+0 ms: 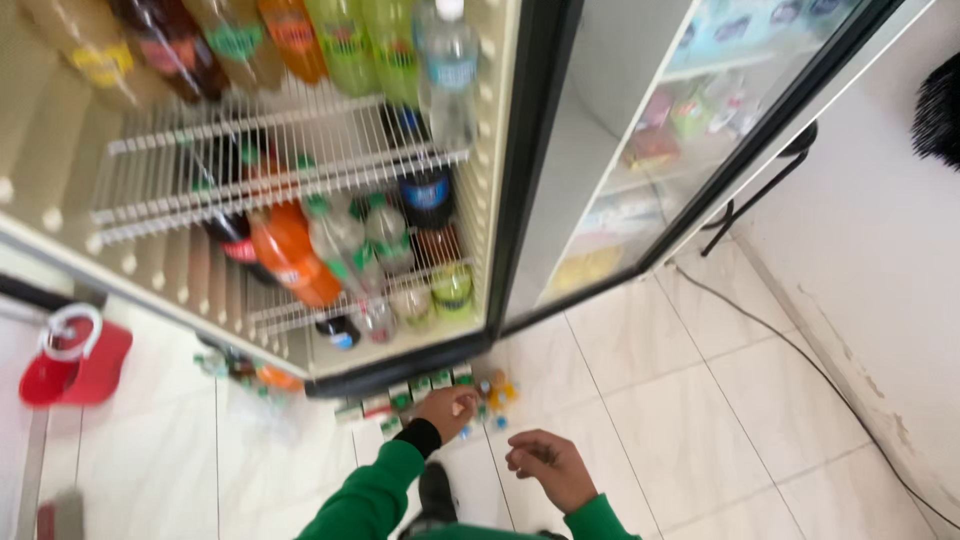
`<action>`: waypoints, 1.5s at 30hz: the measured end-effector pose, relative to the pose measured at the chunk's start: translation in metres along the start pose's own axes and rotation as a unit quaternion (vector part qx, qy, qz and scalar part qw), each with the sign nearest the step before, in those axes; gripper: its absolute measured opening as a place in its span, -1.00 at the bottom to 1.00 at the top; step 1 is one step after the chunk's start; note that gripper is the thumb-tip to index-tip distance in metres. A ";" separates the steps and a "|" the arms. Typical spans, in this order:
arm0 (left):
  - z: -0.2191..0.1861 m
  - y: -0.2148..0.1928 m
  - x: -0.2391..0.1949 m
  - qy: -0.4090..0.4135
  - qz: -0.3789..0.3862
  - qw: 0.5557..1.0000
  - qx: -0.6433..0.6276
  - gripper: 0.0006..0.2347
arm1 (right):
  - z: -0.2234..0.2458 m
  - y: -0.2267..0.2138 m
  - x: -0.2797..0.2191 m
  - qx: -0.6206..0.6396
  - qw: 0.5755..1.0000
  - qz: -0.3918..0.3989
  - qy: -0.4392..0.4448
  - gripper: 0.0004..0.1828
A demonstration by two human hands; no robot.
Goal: The person organizes beverage bottles and cartons by picking them up from the floor and placing them onto the shelves of a refrigerator.
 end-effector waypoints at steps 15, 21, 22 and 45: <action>0.023 0.200 -0.190 -0.316 0.031 0.948 -0.035 -0.72 | -0.100 -0.114 -0.136 -0.089 0.984 0.049 0.145 -0.78; 0.075 0.248 -0.210 -0.353 0.058 0.933 -0.042 -0.72 | -0.140 -0.122 -0.137 -0.086 0.977 0.021 0.193 -0.77; 0.082 0.253 -0.210 -0.359 0.064 0.930 -0.046 -0.72 | -0.151 -0.122 -0.135 -0.087 0.975 0.022 0.202 -0.77; 0.478 0.404 0.039 -0.267 -0.003 0.955 0.127 -0.37 | -0.557 -0.071 -0.057 -0.034 0.933 0.017 0.359 -0.80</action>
Point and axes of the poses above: each hand's wrist, its own x-axis towards the middle knuckle, its own y-axis out of the palm, z = x × y, the point moved 3 cm from there along x, towards the middle knuckle, and after that the axes turned 1 degree about -y, right-handed, at the moved point
